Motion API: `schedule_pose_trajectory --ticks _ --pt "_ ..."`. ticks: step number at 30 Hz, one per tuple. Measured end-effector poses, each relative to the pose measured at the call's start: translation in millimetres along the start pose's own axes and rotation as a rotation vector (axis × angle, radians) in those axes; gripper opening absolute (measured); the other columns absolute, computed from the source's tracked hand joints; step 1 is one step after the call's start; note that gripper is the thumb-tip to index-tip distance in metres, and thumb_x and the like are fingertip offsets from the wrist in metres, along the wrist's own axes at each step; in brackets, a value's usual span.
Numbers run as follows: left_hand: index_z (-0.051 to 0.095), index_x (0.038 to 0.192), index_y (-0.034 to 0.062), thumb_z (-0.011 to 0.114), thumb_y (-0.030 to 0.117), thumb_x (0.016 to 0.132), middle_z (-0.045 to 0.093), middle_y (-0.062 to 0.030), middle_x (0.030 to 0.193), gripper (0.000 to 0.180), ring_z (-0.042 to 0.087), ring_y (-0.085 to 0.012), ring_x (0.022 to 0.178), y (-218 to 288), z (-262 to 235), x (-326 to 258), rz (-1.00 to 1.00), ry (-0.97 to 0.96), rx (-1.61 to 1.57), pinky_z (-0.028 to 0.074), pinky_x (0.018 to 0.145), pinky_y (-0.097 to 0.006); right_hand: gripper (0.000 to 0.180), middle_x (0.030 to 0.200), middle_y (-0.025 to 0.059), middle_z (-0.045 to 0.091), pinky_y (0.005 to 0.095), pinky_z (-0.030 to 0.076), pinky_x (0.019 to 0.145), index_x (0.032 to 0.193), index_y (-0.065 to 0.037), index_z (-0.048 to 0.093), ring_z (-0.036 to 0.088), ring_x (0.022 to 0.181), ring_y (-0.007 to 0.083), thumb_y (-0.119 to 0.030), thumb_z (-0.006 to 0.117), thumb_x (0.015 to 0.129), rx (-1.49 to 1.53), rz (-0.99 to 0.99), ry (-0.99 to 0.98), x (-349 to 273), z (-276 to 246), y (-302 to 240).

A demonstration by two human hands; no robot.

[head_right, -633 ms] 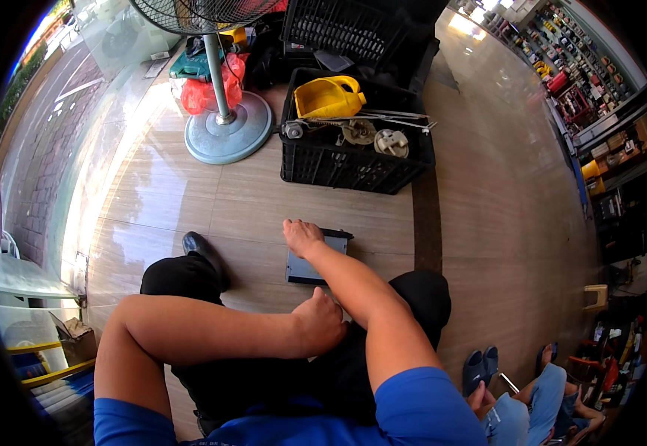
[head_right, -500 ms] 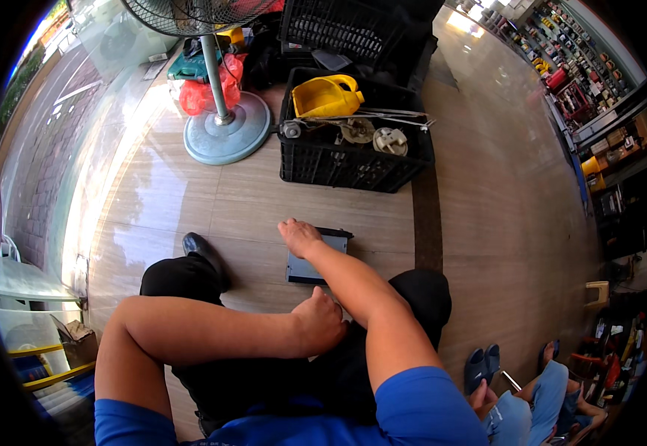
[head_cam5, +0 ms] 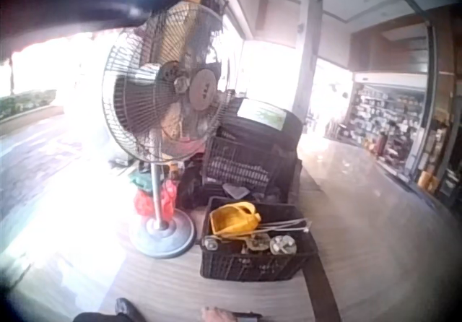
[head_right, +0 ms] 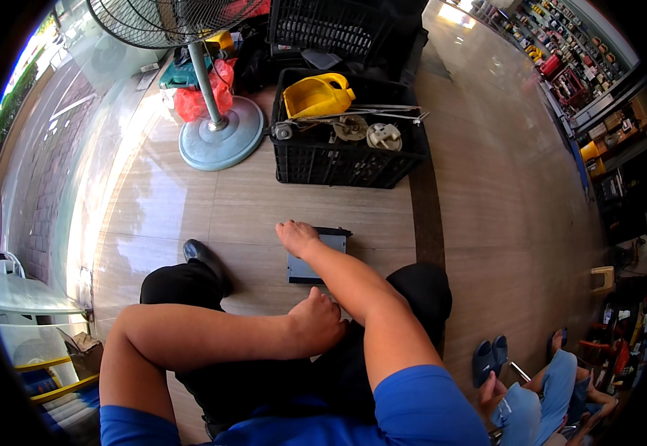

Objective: The person dismantles a metallic electronic component by hand while seated on the floor, using a screwdriver to remove several screws from the top and sides of the metal housing.

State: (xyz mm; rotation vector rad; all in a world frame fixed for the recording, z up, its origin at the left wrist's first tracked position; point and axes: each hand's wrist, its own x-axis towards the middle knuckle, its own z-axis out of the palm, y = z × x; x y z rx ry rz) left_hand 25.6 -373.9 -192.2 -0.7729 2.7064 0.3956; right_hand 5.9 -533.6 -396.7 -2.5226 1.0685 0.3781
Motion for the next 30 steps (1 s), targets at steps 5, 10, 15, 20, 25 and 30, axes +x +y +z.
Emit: schedule_pose_trajectory --ticks 5,10,15,20,25,30 --pt "0.070 0.104 0.0106 0.048 0.024 0.095 0.069 -0.0132 0.099 0.027 0.065 -0.0285 0.092 0 7 1 -0.003 0.041 0.025 0.046 0.075 -0.045 0.021 0.117 0.0245 0.059 0.0444 0.054 0.087 0.105 -0.002 0.056 0.065 0.104 0.0373 -0.014 0.043 0.094 -0.031 -0.112 0.043 1 5 -1" --pt "0.070 0.104 0.0104 0.049 0.024 0.094 0.069 -0.0133 0.099 0.027 0.065 -0.0284 0.092 1 4 -2 -0.004 0.053 0.020 0.045 0.075 -0.045 0.022 0.114 0.0234 0.061 0.0443 0.054 0.088 0.106 -0.001 0.056 0.065 0.103 0.0371 -0.014 0.043 0.094 -0.003 -0.043 0.044 -1 4 0" --pt "0.070 0.104 0.0116 0.051 0.025 0.092 0.069 -0.0112 0.100 0.026 0.065 -0.0270 0.092 2 4 -1 -0.035 0.048 0.020 0.045 0.077 -0.044 0.022 0.109 0.0225 0.063 0.0443 0.054 0.087 0.107 -0.002 0.056 0.066 0.101 0.0371 -0.014 0.043 0.094 0.045 0.061 0.024 -2 0 1" --pt "0.070 0.107 0.0119 0.053 0.025 0.091 0.069 -0.0109 0.102 0.027 0.065 -0.0272 0.095 1 3 0 -0.038 0.025 0.009 0.046 0.080 -0.044 0.022 0.107 0.0219 0.062 0.0448 0.053 0.088 0.108 -0.004 0.056 0.066 0.099 0.0376 -0.016 0.043 0.094 -0.021 -0.081 0.067 -1 3 0" --pt "0.070 0.111 0.0116 0.054 0.026 0.090 0.069 -0.0116 0.106 0.029 0.065 -0.0278 0.099 -2 -2 -5 -0.010 0.010 -0.002 0.046 0.083 -0.045 0.020 0.107 0.0202 0.063 0.0449 0.052 0.089 0.108 -0.005 0.057 0.065 0.101 0.0372 -0.016 0.047 0.094 0.012 -0.003 0.082 -2 4 -4" --pt "0.071 0.109 0.0104 0.053 0.026 0.090 0.069 -0.0122 0.109 0.030 0.064 -0.0287 0.101 2 0 0 -0.036 -0.020 -0.015 0.045 0.086 -0.049 0.016 0.105 0.0182 0.064 0.0456 0.052 0.088 0.101 -0.007 0.060 0.064 0.102 0.0367 -0.017 0.052 0.092 0.028 0.116 0.029 3 6 3"
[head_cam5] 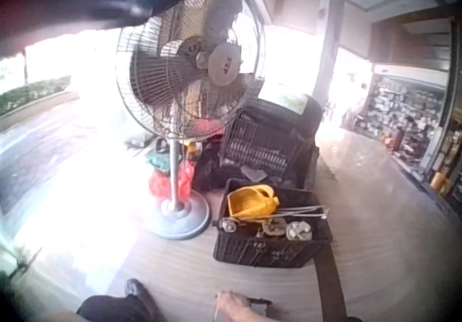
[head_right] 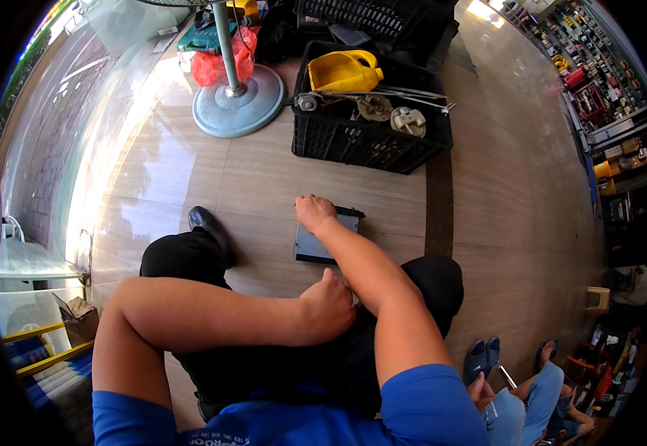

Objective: The person dismantles a metallic electronic component by hand while seated on the floor, using a screwdriver to remove several screws from the top and sides of the metal housing.

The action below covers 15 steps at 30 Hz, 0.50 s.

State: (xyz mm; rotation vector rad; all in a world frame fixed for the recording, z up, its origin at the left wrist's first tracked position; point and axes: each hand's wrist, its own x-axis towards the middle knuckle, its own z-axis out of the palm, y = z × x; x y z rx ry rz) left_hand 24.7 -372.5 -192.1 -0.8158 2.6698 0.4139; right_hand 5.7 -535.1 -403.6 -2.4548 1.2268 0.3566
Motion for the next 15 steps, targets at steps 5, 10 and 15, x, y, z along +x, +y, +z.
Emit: schedule_pose_trajectory --ticks 5,10,15 --pt "0.071 0.108 0.0093 0.052 0.026 0.091 0.068 -0.0138 0.112 0.031 0.064 -0.0305 0.105 0 5 0 0.001 0.019 -0.003 0.045 0.090 -0.052 0.021 0.108 0.0164 0.063 0.0420 0.052 0.090 0.100 -0.009 0.064 0.062 0.106 0.0333 -0.014 0.045 0.092 -0.088 -0.197 0.062 -3 -2 1" --pt "0.071 0.110 0.0075 0.051 0.025 0.091 0.068 -0.0154 0.114 0.033 0.064 -0.0322 0.107 0 3 1 -0.001 0.005 0.003 0.044 0.095 -0.054 0.016 0.109 0.0160 0.062 0.0412 0.050 0.093 0.098 -0.008 0.064 0.060 0.110 0.0331 -0.011 0.051 0.089 0.030 -0.210 0.032 1 2 7" --pt "0.070 0.112 0.0070 0.052 0.025 0.091 0.068 -0.0157 0.113 0.033 0.063 -0.0325 0.107 0 2 3 -0.007 -0.014 -0.012 0.044 0.094 -0.053 0.017 0.109 0.0166 0.062 0.0421 0.051 0.092 0.101 -0.008 0.063 0.061 0.109 0.0332 -0.009 0.056 0.086 0.062 -0.207 0.065 2 9 9"
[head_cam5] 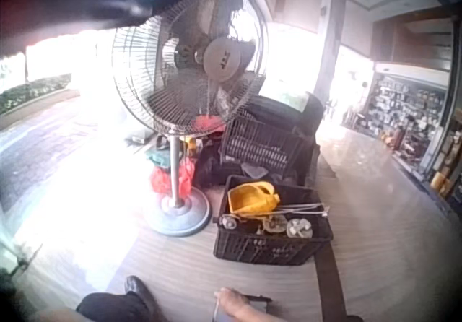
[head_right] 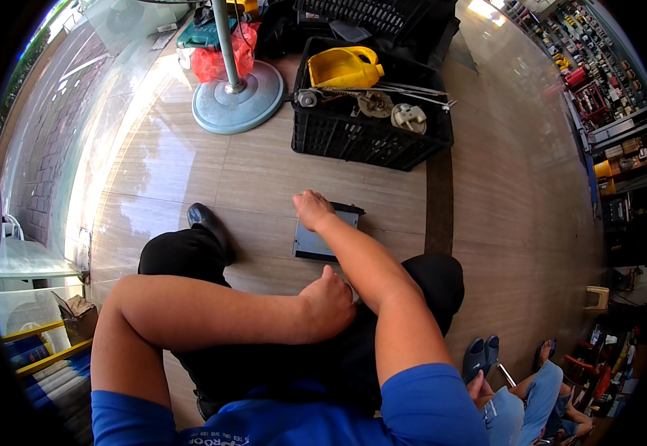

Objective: The person dismantles a metallic electronic component by hand while seated on the floor, using a screwdriver to remove several screws from the top and sides of the metal housing.

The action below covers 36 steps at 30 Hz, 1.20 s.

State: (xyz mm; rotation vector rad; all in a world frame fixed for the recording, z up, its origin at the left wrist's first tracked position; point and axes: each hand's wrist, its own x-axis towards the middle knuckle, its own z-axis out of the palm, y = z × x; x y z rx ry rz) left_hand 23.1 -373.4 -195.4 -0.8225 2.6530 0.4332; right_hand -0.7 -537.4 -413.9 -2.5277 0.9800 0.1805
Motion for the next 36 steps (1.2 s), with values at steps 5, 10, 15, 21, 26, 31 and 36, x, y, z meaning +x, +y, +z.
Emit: schedule_pose_trajectory --ticks 5,10,15,21,26,31,36 --pt "0.070 0.112 0.0070 0.052 0.025 0.091 0.068 -0.0153 0.115 0.033 0.063 -0.0317 0.107 0 1 -1 0.003 0.015 -0.006 0.043 0.094 -0.053 0.019 0.111 0.0183 0.062 0.0441 0.054 0.086 0.105 -0.008 0.062 0.064 0.105 0.0350 -0.013 0.052 0.090 -0.113 0.216 -0.127 4 -7 -6" --pt "0.070 0.112 0.0071 0.051 0.026 0.092 0.067 -0.0150 0.115 0.034 0.063 -0.0312 0.107 0 -2 -2 0.001 -0.010 0.001 0.042 0.094 -0.052 0.018 0.111 0.0180 0.060 0.0437 0.053 0.089 0.103 -0.008 0.063 0.062 0.107 0.0355 -0.011 0.050 0.091 -0.130 0.031 -0.069 0 -6 -5" --pt "0.070 0.112 0.0068 0.051 0.026 0.092 0.068 -0.0154 0.114 0.034 0.063 -0.0318 0.106 0 2 -2 -0.003 0.013 0.012 0.043 0.092 -0.052 0.017 0.113 0.0180 0.058 0.0437 0.051 0.092 0.101 -0.008 0.063 0.060 0.111 0.0350 -0.010 0.050 0.090 -0.051 0.021 -0.072 -2 -6 -8" --pt "0.070 0.114 0.0068 0.051 0.025 0.092 0.067 -0.0155 0.116 0.034 0.062 -0.0334 0.109 2 6 -1 -0.008 0.021 0.050 0.042 0.095 -0.054 0.017 0.107 0.0190 0.060 0.0442 0.051 0.091 0.102 -0.006 0.063 0.062 0.105 0.0361 -0.007 0.055 0.087 -0.036 0.089 0.013 -3 -3 -11" --pt "0.069 0.116 0.0066 0.051 0.025 0.092 0.066 -0.0162 0.119 0.036 0.061 -0.0336 0.112 0 0 -2 0.003 -0.034 0.018 0.042 0.097 -0.054 0.015 0.101 0.0194 0.065 0.0439 0.054 0.085 0.099 -0.005 0.064 0.066 0.098 0.0370 -0.010 0.054 0.088 -0.134 0.083 -0.100 0 -7 -9" --pt "0.068 0.117 0.0068 0.050 0.026 0.092 0.065 -0.0164 0.121 0.036 0.061 -0.0334 0.113 0 1 0 0.004 -0.043 0.007 0.041 0.097 -0.054 0.015 0.103 0.0156 0.065 0.0421 0.055 0.083 0.095 -0.007 0.067 0.065 0.100 0.0328 -0.010 0.054 0.087 -0.249 0.016 -0.073 -1 -1 -5" --pt "0.068 0.117 0.0068 0.050 0.026 0.092 0.064 -0.0164 0.123 0.036 0.060 -0.0331 0.115 0 0 -2 -0.004 -0.039 0.004 0.041 0.099 -0.055 0.016 0.105 0.0123 0.065 0.0413 0.055 0.084 0.093 -0.007 0.069 0.064 0.103 0.0305 -0.010 0.055 0.086 -0.292 0.021 -0.087 -2 -8 -8"
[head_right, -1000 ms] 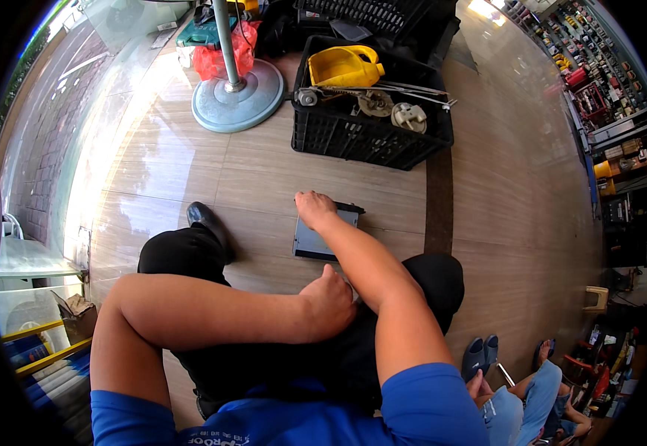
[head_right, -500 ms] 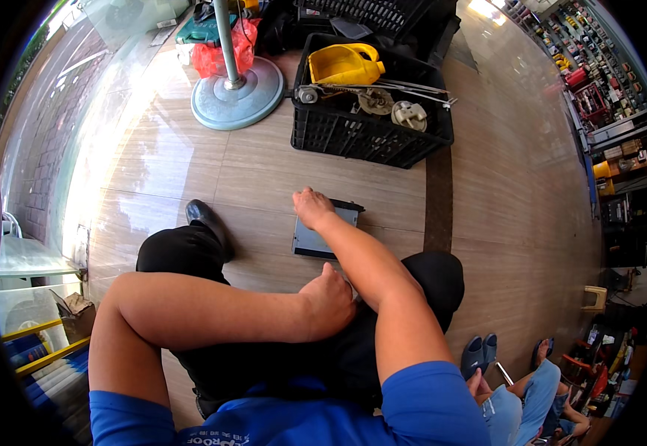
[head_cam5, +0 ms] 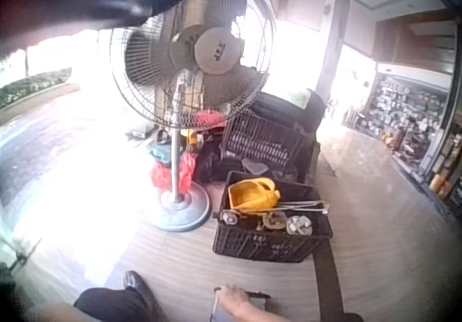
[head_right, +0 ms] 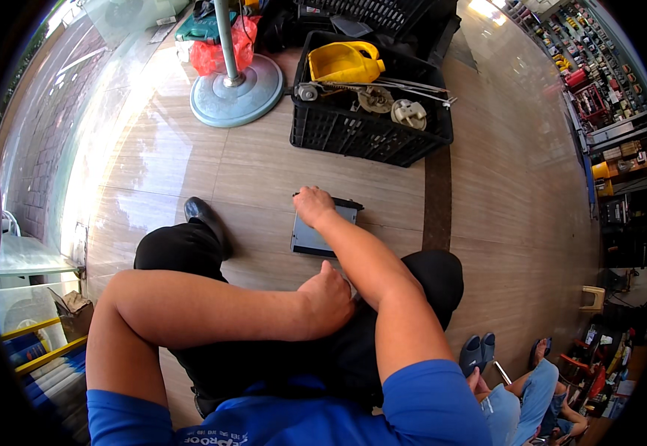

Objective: The person dismantles a metallic electronic component by hand while seated on the floor, using a screwdriver to remove several screws from the top and sides of the metal housing.

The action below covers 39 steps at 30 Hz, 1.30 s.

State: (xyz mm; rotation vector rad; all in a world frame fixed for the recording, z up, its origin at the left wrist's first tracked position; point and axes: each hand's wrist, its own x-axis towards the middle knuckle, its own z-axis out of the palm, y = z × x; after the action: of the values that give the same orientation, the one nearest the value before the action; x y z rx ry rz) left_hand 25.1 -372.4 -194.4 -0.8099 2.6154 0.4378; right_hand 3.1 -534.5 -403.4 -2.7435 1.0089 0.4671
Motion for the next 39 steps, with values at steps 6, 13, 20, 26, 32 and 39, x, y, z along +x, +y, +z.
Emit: schedule_pose_trajectory --ticks 6,13,20,26,32,39 --pt "0.069 0.116 0.0075 0.050 0.026 0.092 0.065 -0.0149 0.121 0.035 0.060 -0.0324 0.115 0 -1 0 -0.003 -0.002 -0.005 0.041 0.099 -0.054 0.020 0.110 0.0153 0.065 0.0394 0.055 0.087 0.096 -0.005 0.073 0.064 0.106 0.0308 -0.010 0.056 0.086 0.020 0.053 0.006 -3 4 5" --pt "0.070 0.115 0.0073 0.051 0.025 0.092 0.066 -0.0146 0.119 0.035 0.061 -0.0331 0.114 -1 0 0 0.017 -0.015 -0.030 0.042 0.099 -0.055 0.020 0.113 0.0155 0.065 0.0394 0.055 0.089 0.098 -0.004 0.072 0.064 0.107 0.0308 -0.006 0.056 0.086 0.010 0.061 -0.040 -6 1 9" --pt "0.068 0.119 0.0062 0.050 0.025 0.092 0.065 -0.0158 0.122 0.036 0.060 -0.0343 0.116 0 -4 0 0.007 -0.019 -0.022 0.041 0.101 -0.055 0.020 0.112 0.0161 0.066 0.0393 0.055 0.088 0.098 -0.005 0.071 0.065 0.108 0.0305 -0.006 0.055 0.088 0.013 0.087 -0.057 -10 -2 13" --pt "0.066 0.120 0.0045 0.050 0.024 0.093 0.064 -0.0169 0.123 0.038 0.059 -0.0355 0.118 -1 0 1 -0.006 -0.035 -0.038 0.040 0.102 -0.055 0.016 0.107 0.0187 0.067 0.0451 0.052 0.089 0.099 -0.004 0.061 0.064 0.104 0.0371 -0.005 0.049 0.088 0.169 0.161 -0.087 -12 9 21" --pt "0.067 0.120 0.0041 0.051 0.025 0.092 0.064 -0.0169 0.123 0.038 0.059 -0.0355 0.118 -6 7 3 -0.008 -0.053 -0.045 0.039 0.103 -0.055 0.016 0.103 0.0217 0.067 0.0467 0.050 0.088 0.097 -0.004 0.061 0.063 0.100 0.0391 -0.006 0.049 0.086 0.405 0.267 -0.019 -5 88 36" --pt "0.065 0.121 0.0032 0.053 0.025 0.092 0.063 -0.0192 0.124 0.038 0.057 -0.0366 0.119 -17 10 1 -0.023 -0.174 -0.103 0.038 0.105 -0.053 0.019 0.093 0.0208 0.068 0.0484 0.052 0.082 0.089 -0.003 0.065 0.064 0.093 0.0397 -0.020 0.056 0.088 0.590 0.274 0.260 -4 106 29"
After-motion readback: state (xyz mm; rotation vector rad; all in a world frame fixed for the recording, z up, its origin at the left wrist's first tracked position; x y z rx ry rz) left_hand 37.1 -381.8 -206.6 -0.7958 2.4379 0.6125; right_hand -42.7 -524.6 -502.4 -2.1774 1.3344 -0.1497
